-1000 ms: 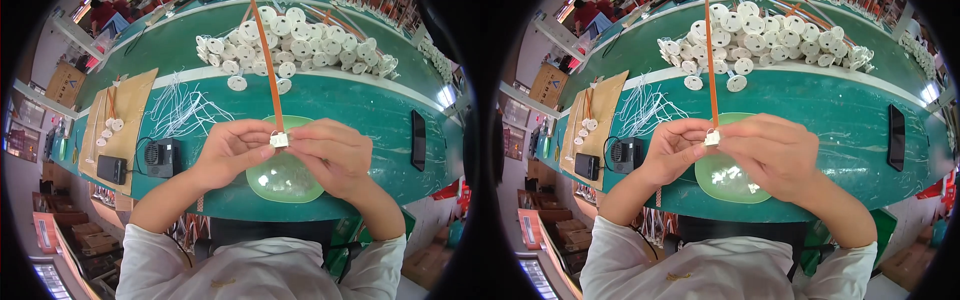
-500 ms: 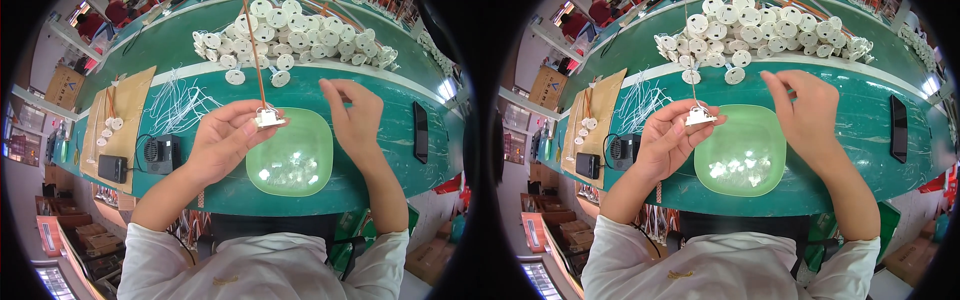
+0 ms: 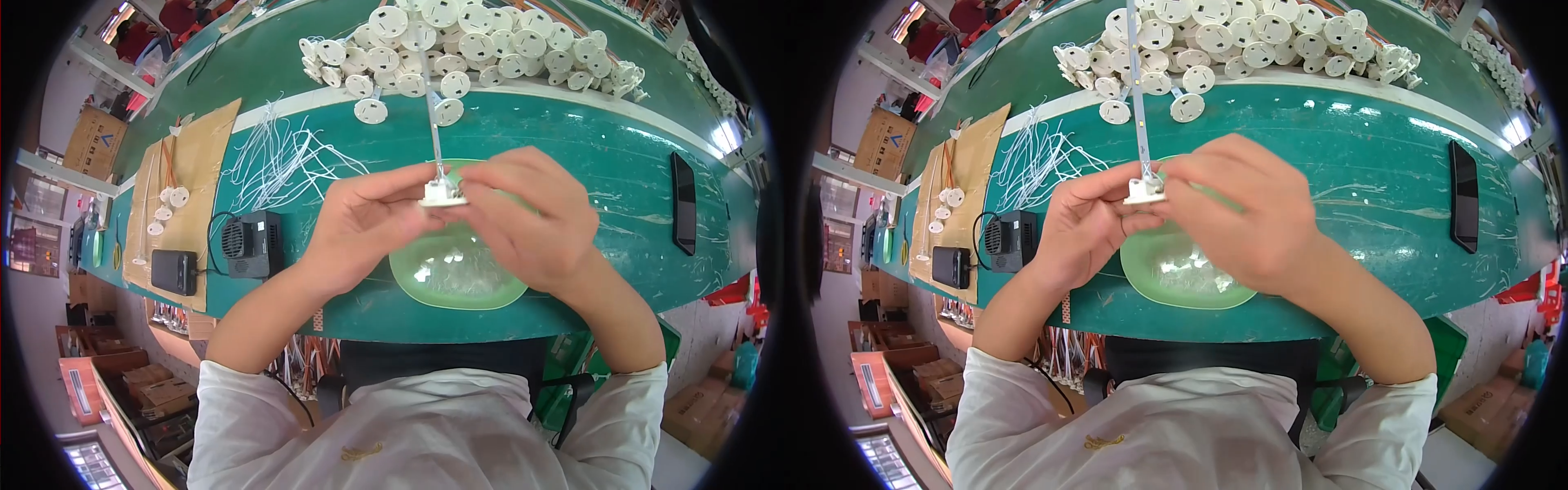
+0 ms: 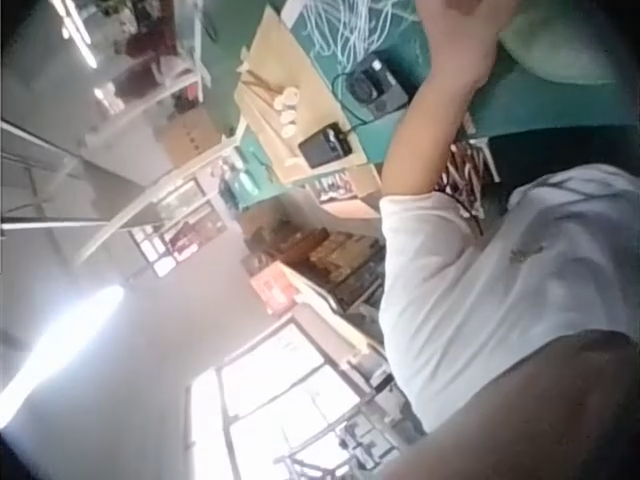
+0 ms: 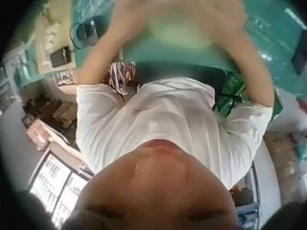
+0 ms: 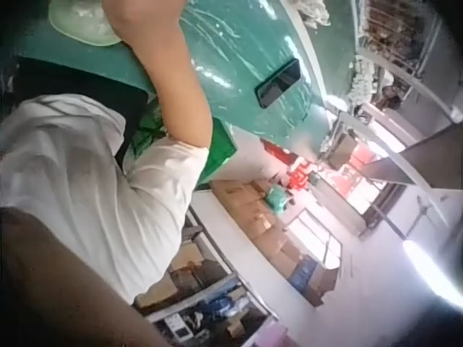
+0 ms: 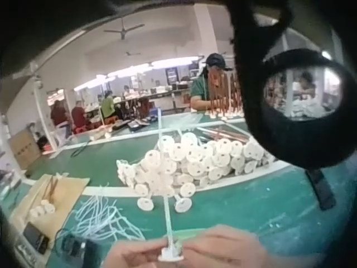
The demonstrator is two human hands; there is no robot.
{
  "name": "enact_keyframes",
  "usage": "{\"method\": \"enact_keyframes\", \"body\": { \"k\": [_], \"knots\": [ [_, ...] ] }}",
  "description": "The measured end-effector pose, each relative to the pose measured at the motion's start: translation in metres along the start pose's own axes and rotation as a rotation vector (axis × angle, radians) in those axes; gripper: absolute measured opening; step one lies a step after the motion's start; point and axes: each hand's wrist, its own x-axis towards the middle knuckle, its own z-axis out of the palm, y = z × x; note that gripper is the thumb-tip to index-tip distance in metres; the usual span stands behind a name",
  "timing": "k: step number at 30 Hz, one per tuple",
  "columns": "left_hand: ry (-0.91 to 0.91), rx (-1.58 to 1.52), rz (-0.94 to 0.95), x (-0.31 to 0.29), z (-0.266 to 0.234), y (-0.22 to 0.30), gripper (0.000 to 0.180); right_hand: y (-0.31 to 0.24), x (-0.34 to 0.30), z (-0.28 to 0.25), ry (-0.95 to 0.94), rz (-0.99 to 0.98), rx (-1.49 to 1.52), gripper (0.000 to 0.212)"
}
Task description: Assembling LED strips onto circular plastic bases and testing functionality on a workbench.
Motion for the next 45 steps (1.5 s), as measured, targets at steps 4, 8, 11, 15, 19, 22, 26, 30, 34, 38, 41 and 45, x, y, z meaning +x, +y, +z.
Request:
{"method": "enact_keyframes", "body": {
  "k": [4, 8, 11, 15, 19, 22, 26, 30, 34, 38, 41, 45],
  "knots": [
    [-0.034, 0.246, 0.004, -0.002, 0.005, 0.007, 0.053, -0.004, 0.001, 0.004, 0.060, -0.189, -0.046, 0.028],
    [-0.057, -0.071, 0.037, -0.003, 0.005, -0.001, 0.049, -0.010, 0.002, 0.007, 0.106, -0.105, 0.029, 0.030],
    [-0.092, -0.072, 0.072, -0.003, 0.005, -0.002, 0.046, -0.013, -0.003, 0.012, 0.140, -0.100, -0.042, 0.030],
    [-0.093, -0.135, 0.058, -0.003, 0.007, -0.001, 0.046, -0.013, -0.003, 0.012, 0.145, -0.110, -0.003, 0.028],
    [-0.096, -0.187, 0.010, -0.005, 0.005, 0.006, 0.045, -0.009, 0.003, 0.003, 0.059, -0.113, 0.089, 0.026],
    [-0.094, -0.094, 0.029, -0.005, 0.005, 0.003, 0.044, -0.015, 0.000, 0.002, 0.060, -0.078, 0.040, 0.024],
    [0.046, 0.036, 0.068, -0.005, 0.003, 0.006, 0.046, -0.016, 0.001, 0.008, 0.064, 0.030, 0.013, 0.025],
    [0.159, 0.144, 0.228, 0.001, 0.005, 0.005, 0.040, -0.015, 0.001, -0.002, -0.152, 0.379, 0.033, 0.026],
    [0.206, 0.110, 0.251, 0.000, 0.002, 0.004, 0.041, -0.012, 0.000, -0.009, -0.486, 0.428, 0.282, 0.028],
    [0.174, 0.098, 0.237, 0.001, 0.003, 0.003, 0.047, -0.015, -0.010, -0.004, -0.624, 0.375, 0.233, 0.027],
    [0.145, 0.082, 0.232, 0.001, 0.003, 0.005, 0.050, -0.015, -0.006, -0.006, -0.804, 0.439, 0.268, 0.026],
    [0.127, 0.107, 0.194, 0.001, 0.002, 0.005, 0.053, -0.016, -0.007, -0.005, -0.837, 0.475, 0.306, 0.023]
  ]
}}
